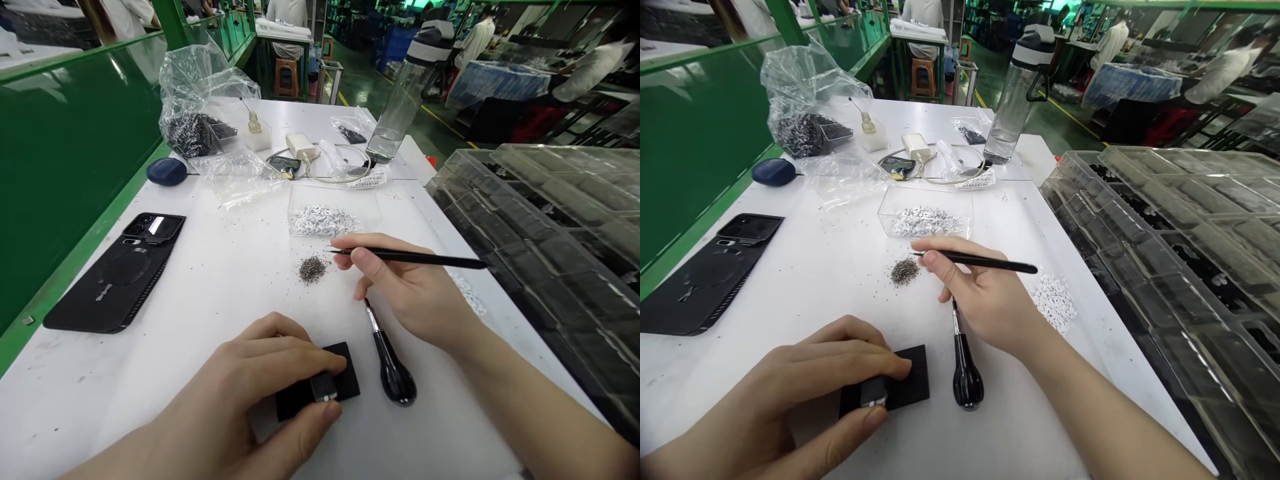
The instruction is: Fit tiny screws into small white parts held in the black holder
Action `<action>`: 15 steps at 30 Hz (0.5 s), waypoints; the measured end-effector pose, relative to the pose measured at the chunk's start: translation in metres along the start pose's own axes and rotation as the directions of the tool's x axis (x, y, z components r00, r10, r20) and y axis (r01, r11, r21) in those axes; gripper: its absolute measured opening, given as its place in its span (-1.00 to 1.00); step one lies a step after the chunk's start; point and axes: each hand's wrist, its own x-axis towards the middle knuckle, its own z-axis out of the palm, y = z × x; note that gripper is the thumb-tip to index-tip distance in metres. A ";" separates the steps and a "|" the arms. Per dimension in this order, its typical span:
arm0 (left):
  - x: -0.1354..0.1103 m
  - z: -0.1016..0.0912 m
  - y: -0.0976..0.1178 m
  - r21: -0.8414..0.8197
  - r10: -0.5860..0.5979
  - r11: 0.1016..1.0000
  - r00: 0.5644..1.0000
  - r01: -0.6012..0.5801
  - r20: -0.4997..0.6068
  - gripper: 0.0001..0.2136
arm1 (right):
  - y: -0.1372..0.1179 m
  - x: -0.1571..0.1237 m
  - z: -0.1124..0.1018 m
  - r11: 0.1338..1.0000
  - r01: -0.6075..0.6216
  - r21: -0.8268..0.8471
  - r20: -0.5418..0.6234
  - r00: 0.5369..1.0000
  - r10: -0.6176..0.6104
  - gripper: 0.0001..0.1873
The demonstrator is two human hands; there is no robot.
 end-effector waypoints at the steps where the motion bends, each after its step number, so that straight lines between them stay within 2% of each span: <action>1: 0.000 0.001 -0.001 0.002 0.005 1.000 1.000 -0.005 -0.007 -0.56 | 0.000 0.000 -0.001 0.998 0.037 -0.056 -0.005 0.999 -0.038 -0.77; 3: 0.001 0.002 -0.001 -0.011 0.020 1.000 0.999 -0.021 -0.035 -0.54 | -0.001 -0.001 -0.002 0.987 0.088 -0.135 -0.023 0.996 -0.092 -0.80; 5: 0.001 0.003 -0.001 -0.013 0.018 1.000 0.998 -0.018 -0.055 -0.53 | -0.001 -0.001 -0.003 0.982 0.086 -0.169 -0.048 0.994 -0.095 -0.83; 8: -0.001 0.004 0.000 0.028 0.003 1.000 0.999 -0.002 -0.035 -0.53 | -0.001 0.001 -0.005 0.983 0.036 -0.181 -0.074 0.996 -0.050 -0.89; 12: -0.005 0.003 0.002 0.117 0.005 0.993 1.000 -0.002 -0.023 -0.55 | 0.000 0.002 -0.007 0.988 -0.048 -0.147 -0.048 0.998 0.041 -0.94; 15: -0.005 0.004 0.003 0.180 0.022 0.983 1.000 -0.019 -0.015 -0.49 | 0.002 0.001 -0.007 0.990 -0.053 -0.133 -0.039 0.998 0.048 -0.95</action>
